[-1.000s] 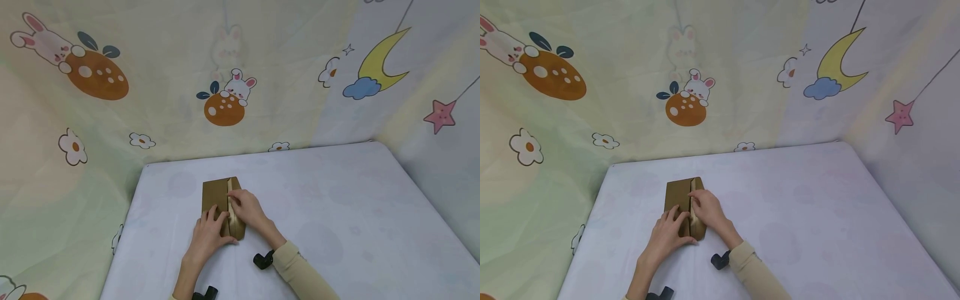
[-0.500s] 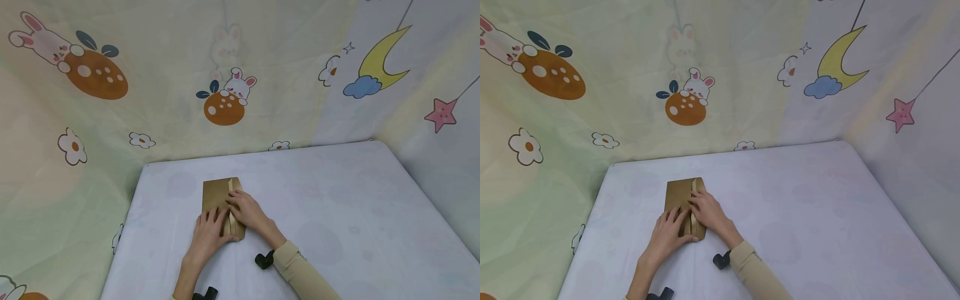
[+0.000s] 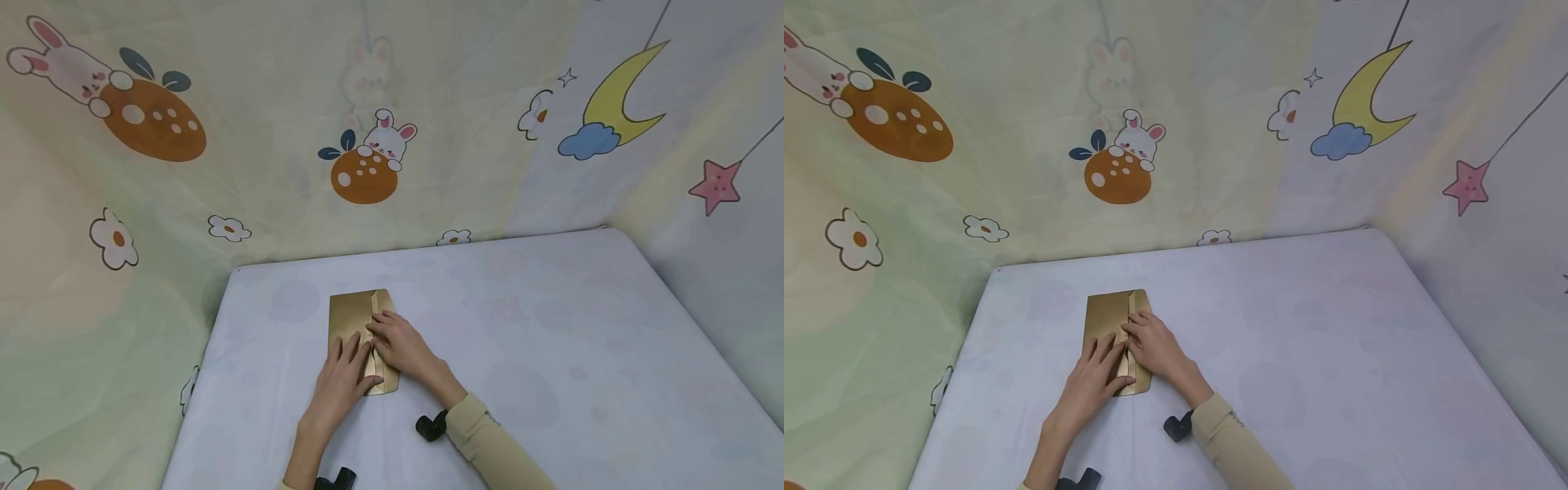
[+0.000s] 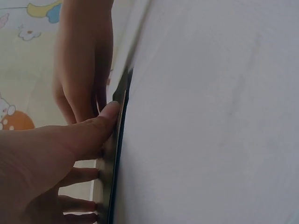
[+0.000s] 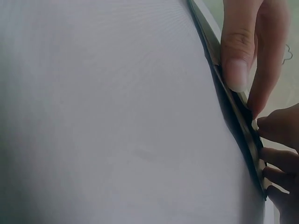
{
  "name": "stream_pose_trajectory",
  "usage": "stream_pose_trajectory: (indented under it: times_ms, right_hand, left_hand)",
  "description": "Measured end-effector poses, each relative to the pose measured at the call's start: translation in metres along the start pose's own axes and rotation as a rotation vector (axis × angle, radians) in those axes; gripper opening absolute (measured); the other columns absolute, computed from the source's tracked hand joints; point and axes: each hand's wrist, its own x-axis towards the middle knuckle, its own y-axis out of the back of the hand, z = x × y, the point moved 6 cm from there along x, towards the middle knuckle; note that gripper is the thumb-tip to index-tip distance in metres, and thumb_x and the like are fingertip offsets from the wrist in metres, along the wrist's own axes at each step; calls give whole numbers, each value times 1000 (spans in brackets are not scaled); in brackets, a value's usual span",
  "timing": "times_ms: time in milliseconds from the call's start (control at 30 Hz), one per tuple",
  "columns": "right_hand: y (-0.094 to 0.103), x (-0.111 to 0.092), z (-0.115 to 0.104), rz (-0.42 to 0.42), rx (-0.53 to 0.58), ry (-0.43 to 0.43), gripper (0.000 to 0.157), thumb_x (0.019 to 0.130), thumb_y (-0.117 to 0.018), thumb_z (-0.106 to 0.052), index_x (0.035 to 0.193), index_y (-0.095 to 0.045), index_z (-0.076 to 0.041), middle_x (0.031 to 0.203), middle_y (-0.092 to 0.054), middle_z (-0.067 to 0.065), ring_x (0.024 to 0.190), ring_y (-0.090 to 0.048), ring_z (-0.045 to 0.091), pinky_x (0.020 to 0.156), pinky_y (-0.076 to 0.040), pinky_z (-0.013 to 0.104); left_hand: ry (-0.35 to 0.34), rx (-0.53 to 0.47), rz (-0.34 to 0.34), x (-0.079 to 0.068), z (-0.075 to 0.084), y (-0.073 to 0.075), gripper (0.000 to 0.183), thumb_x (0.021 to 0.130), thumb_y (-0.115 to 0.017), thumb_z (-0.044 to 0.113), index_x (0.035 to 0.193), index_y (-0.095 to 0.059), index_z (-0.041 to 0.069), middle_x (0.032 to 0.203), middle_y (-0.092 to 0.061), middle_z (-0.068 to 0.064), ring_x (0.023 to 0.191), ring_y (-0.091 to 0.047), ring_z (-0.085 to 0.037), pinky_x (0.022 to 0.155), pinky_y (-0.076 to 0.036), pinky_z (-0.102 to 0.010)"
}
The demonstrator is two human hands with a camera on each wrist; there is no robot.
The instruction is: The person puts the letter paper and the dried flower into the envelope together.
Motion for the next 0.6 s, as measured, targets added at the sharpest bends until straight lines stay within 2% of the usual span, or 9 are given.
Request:
stream_pose_trajectory:
  times_ms: [200, 300, 467, 600]
  right_hand:
    - [7, -4, 1, 6, 52, 37, 30, 100, -66, -16, 127, -71, -5, 145, -60, 19, 141, -50, 39, 116, -40, 52]
    - [13, -9, 3, 18, 100, 21, 29, 100, -65, -14, 127, -71, -5, 143, -61, 17, 140, -52, 37, 115, -41, 52]
    - [31, -18, 8, 105, 172, 5, 29, 100, -67, -10, 127, -70, -3, 139, -64, 18, 137, -55, 38, 113, -43, 53]
    - [48, -26, 10, 164, 192, -7, 28, 98, -67, -6, 125, -71, 0, 137, -65, 20, 135, -56, 41, 111, -44, 55]
  left_hand:
    - [-11, -2, -6, 4, 1, -2, 66, 89, -78, 44, 142, -60, 7, 152, -49, -19, 139, -42, -54, 102, -48, -62]
    - [-13, -18, -1, 6, 2, -1, 61, 91, -78, 40, 138, -61, 6, 149, -51, -20, 137, -45, -52, 102, -46, -63]
    - [-4, -10, 41, 9, 5, 4, 49, 94, -77, 30, 132, -64, 1, 144, -55, -22, 131, -50, -49, 105, -43, -63]
    - [-7, 3, 73, 12, 7, 10, 48, 94, -76, 29, 130, -64, 0, 141, -56, -24, 130, -52, -46, 107, -43, -60]
